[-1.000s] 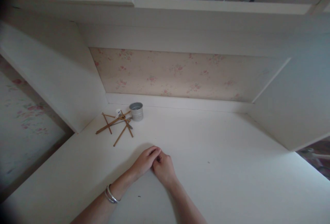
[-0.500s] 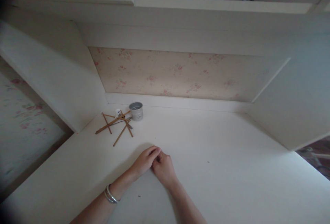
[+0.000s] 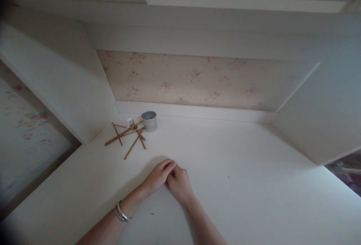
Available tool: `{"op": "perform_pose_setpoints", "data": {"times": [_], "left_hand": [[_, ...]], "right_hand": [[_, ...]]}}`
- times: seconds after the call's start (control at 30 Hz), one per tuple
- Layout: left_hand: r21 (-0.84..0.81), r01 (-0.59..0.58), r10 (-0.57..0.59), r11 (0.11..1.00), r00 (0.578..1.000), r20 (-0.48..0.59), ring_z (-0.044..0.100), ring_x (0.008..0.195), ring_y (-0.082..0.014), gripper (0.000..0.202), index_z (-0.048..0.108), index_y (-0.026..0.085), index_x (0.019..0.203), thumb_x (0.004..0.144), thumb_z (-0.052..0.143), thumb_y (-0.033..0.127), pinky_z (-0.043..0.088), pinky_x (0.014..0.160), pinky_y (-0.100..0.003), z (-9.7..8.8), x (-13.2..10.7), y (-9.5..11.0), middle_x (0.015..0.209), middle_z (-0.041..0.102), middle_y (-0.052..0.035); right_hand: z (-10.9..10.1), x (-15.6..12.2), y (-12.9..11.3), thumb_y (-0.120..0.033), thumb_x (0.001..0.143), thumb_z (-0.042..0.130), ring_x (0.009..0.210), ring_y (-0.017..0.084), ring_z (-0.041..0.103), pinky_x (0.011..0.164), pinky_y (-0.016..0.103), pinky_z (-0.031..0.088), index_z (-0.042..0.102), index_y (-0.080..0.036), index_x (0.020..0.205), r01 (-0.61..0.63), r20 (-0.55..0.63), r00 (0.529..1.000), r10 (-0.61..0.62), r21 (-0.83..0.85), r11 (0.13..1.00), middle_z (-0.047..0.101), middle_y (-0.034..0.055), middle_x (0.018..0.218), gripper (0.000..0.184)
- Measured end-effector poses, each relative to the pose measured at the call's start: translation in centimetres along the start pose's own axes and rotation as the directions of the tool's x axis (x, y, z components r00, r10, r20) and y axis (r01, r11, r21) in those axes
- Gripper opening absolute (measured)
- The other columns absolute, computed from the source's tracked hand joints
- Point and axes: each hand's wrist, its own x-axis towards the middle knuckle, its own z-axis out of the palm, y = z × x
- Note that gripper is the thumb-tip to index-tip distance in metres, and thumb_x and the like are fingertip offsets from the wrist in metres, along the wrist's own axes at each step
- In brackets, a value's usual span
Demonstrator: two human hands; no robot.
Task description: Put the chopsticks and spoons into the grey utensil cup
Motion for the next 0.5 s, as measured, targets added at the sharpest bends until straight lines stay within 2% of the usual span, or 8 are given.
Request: {"op": "perform_pose_setpoints", "data": {"times": [0.2, 0.3, 0.37, 0.4, 0.47, 0.5], "left_hand": [[0.021, -0.022, 0.022, 1.0, 1.0, 0.005, 0.063, 0.09, -0.0198, 0.033, 0.067, 0.018, 0.088, 0.09, 0.044, 0.042, 0.047, 0.085, -0.03, 0.3, -0.2, 0.2, 0.091, 0.071, -0.0053], [0.079, -0.059, 0.057, 0.995, 0.998, 0.026, 0.063, 0.089, -0.0202, 0.034, 0.068, 0.018, 0.091, 0.089, 0.046, 0.045, 0.048, 0.083, -0.03, -1.0, -0.3, 0.1, 0.092, 0.072, -0.0055], [0.118, -0.053, 0.059, 0.992, 0.997, -0.042, 0.064, 0.088, -0.0205, 0.034, 0.068, 0.018, 0.095, 0.087, 0.05, 0.047, 0.049, 0.081, -0.03, -3.3, 0.3, 0.1, 0.094, 0.072, -0.0059], [0.162, -0.044, 0.066, 0.986, 0.988, -0.138, 0.064, 0.09, -0.0208, 0.034, 0.068, 0.018, 0.097, 0.087, 0.05, 0.046, 0.049, 0.082, -0.03, -4.9, 0.8, 0.1, 0.097, 0.072, -0.0063], [0.318, -0.027, 0.125, 0.948, 0.948, -0.292, 0.063, 0.093, -0.022, 0.033, 0.068, 0.018, 0.097, 0.086, 0.051, 0.045, 0.049, 0.085, -0.032, -8.8, 2.3, 0.5, 0.099, 0.071, -0.0067], [0.413, -0.018, 0.168, 0.911, 0.929, -0.329, 0.063, 0.094, -0.0222, 0.033, 0.067, 0.019, 0.097, 0.086, 0.05, 0.044, 0.049, 0.087, -0.033, -10.9, 3.3, 0.7, 0.1, 0.07, -0.0064]], "right_hand": [[-0.1, 0.0, 0.0, -0.013, 0.077, 0.047, 0.073, 0.018, 0.064, 0.064, 0.024, 0.047, 0.07, -0.015, 0.094, 0.015, 0.004, 1.0, -0.015, 0.006, 1.0, 0.073, 0.0046, 0.082, 0.029], [0.0, 0.0, 0.0, -0.018, 0.081, 0.048, 0.068, 0.016, 0.062, 0.06, 0.022, 0.044, 0.07, -0.017, 0.092, 0.012, 0.023, 1.0, -0.013, 0.029, 1.0, 0.071, 0.0023, 0.076, 0.024], [0.1, 0.1, 0.1, -0.025, 0.086, 0.048, 0.056, 0.013, 0.056, 0.052, 0.021, 0.039, 0.069, -0.018, 0.088, -0.014, 0.041, 0.999, 0.012, 0.058, 0.998, 0.066, -0.0005, 0.066, 0.022], [0.2, 0.1, 0.2, -0.029, 0.088, 0.047, 0.051, 0.012, 0.053, 0.049, 0.02, 0.037, 0.068, -0.018, 0.087, -0.031, 0.046, 0.999, 0.028, 0.076, 0.997, 0.063, -0.0016, 0.062, 0.024], [0.4, 0.3, 0.4, -0.033, 0.089, 0.047, 0.047, 0.011, 0.051, 0.046, 0.02, 0.035, 0.067, -0.018, 0.086, -0.058, 0.047, 0.997, 0.054, 0.1, 0.993, 0.06, -0.0023, 0.059, 0.026], [0.5, 0.3, 0.5, -0.034, 0.089, 0.048, 0.048, 0.011, 0.051, 0.047, 0.02, 0.036, 0.067, -0.018, 0.086, -0.062, 0.046, 0.997, 0.058, 0.101, 0.993, 0.061, -0.002, 0.059, 0.026]]}}
